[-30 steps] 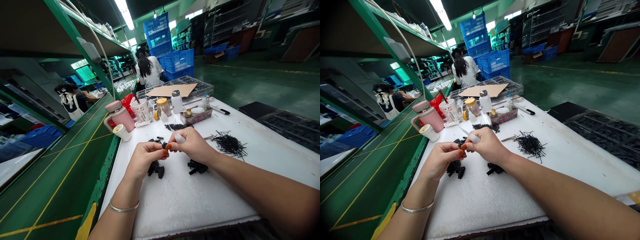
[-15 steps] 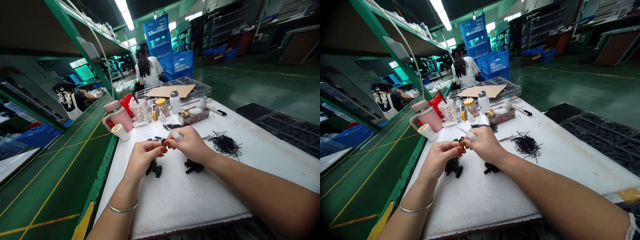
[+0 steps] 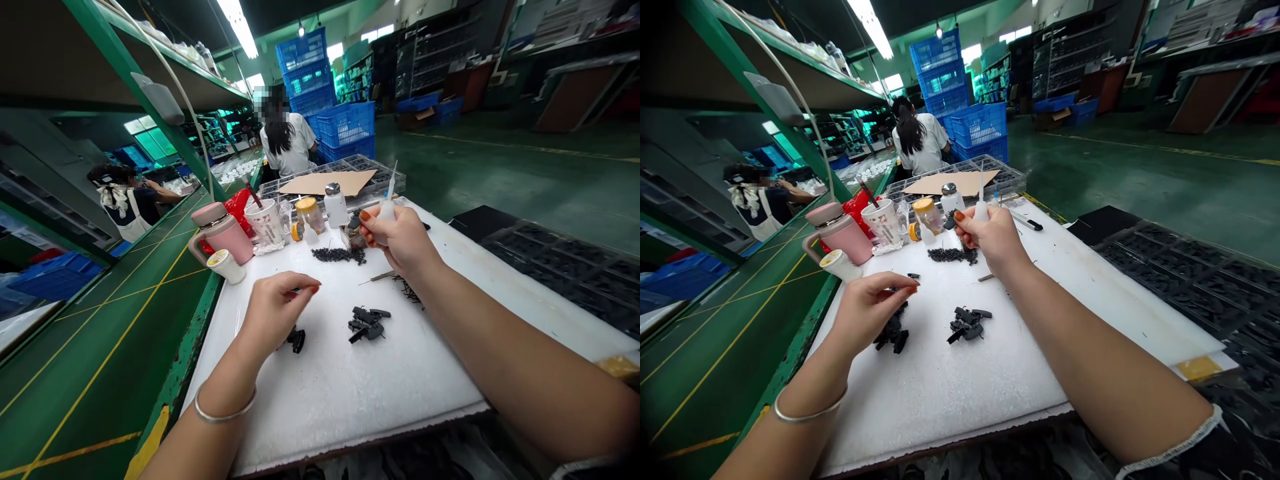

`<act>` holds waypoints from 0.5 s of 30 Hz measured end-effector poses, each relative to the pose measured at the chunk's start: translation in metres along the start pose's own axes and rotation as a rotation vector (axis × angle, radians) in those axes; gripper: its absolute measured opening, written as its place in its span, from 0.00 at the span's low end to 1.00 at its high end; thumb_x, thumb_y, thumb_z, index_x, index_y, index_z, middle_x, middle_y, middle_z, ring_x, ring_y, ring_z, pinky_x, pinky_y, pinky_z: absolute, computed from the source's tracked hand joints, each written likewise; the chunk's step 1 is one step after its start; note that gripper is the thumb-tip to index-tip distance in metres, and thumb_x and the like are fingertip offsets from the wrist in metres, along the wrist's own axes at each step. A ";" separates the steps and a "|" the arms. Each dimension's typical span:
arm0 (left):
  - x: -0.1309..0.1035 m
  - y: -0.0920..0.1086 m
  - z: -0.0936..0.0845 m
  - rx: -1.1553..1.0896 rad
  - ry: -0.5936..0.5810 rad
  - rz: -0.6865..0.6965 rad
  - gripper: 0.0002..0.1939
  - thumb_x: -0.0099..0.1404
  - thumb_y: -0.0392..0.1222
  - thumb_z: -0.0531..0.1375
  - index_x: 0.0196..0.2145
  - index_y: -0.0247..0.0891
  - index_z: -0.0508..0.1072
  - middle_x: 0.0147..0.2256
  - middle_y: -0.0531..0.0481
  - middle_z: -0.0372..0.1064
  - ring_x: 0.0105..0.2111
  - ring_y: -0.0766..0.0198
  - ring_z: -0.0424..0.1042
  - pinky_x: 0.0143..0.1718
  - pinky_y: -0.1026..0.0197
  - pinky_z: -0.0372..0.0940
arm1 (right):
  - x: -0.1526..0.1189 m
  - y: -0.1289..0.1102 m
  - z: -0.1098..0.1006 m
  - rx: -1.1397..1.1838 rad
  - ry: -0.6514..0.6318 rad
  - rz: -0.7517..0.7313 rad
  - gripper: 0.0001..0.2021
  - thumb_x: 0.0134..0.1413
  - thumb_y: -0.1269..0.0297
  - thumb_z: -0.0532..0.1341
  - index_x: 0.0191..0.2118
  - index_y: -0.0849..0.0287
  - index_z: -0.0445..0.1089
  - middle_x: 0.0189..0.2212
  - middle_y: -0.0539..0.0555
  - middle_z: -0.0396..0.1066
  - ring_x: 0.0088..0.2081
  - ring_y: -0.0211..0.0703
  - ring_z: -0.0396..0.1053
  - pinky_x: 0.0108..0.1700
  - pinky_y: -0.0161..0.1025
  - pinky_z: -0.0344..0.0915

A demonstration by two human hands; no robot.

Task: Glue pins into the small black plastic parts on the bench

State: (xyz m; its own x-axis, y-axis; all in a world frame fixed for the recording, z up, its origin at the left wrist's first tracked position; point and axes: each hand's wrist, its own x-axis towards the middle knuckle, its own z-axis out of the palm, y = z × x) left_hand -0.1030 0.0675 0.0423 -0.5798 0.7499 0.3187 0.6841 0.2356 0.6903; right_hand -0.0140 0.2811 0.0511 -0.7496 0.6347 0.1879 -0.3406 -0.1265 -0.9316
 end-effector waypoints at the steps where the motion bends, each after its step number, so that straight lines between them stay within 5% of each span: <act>1: 0.007 0.002 0.005 0.137 -0.076 0.049 0.07 0.62 0.41 0.60 0.34 0.42 0.79 0.35 0.49 0.75 0.33 0.62 0.72 0.34 0.63 0.66 | 0.000 0.000 0.000 0.007 0.007 -0.005 0.18 0.39 0.54 0.73 0.25 0.59 0.65 0.20 0.49 0.65 0.21 0.33 0.60 0.22 0.34 0.55; 5: 0.044 0.004 0.031 0.501 -0.235 0.156 0.10 0.62 0.34 0.57 0.35 0.41 0.78 0.36 0.49 0.75 0.34 0.60 0.72 0.36 0.60 0.63 | 0.002 0.000 -0.001 0.011 0.040 -0.085 0.17 0.40 0.55 0.72 0.24 0.59 0.66 0.20 0.49 0.65 0.21 0.33 0.60 0.23 0.34 0.56; 10: 0.083 0.004 0.073 0.596 -0.282 0.208 0.13 0.61 0.32 0.54 0.35 0.39 0.79 0.35 0.44 0.75 0.37 0.57 0.72 0.39 0.59 0.63 | 0.008 0.008 -0.005 -0.057 0.106 -0.157 0.18 0.40 0.50 0.70 0.25 0.59 0.67 0.20 0.50 0.66 0.21 0.34 0.60 0.23 0.35 0.58; 15: 0.092 0.002 0.099 0.656 -0.300 0.232 0.12 0.60 0.33 0.54 0.31 0.35 0.79 0.33 0.39 0.73 0.36 0.52 0.72 0.38 0.56 0.63 | 0.010 0.014 -0.006 -0.114 0.137 -0.164 0.20 0.42 0.46 0.68 0.25 0.59 0.67 0.20 0.50 0.66 0.21 0.34 0.60 0.24 0.35 0.58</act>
State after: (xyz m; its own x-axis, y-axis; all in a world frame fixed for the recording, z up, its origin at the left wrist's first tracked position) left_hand -0.1110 0.1985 0.0091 -0.3076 0.9391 0.1534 0.9513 0.3003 0.0691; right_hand -0.0232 0.2906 0.0379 -0.6027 0.7381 0.3032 -0.3798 0.0689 -0.9225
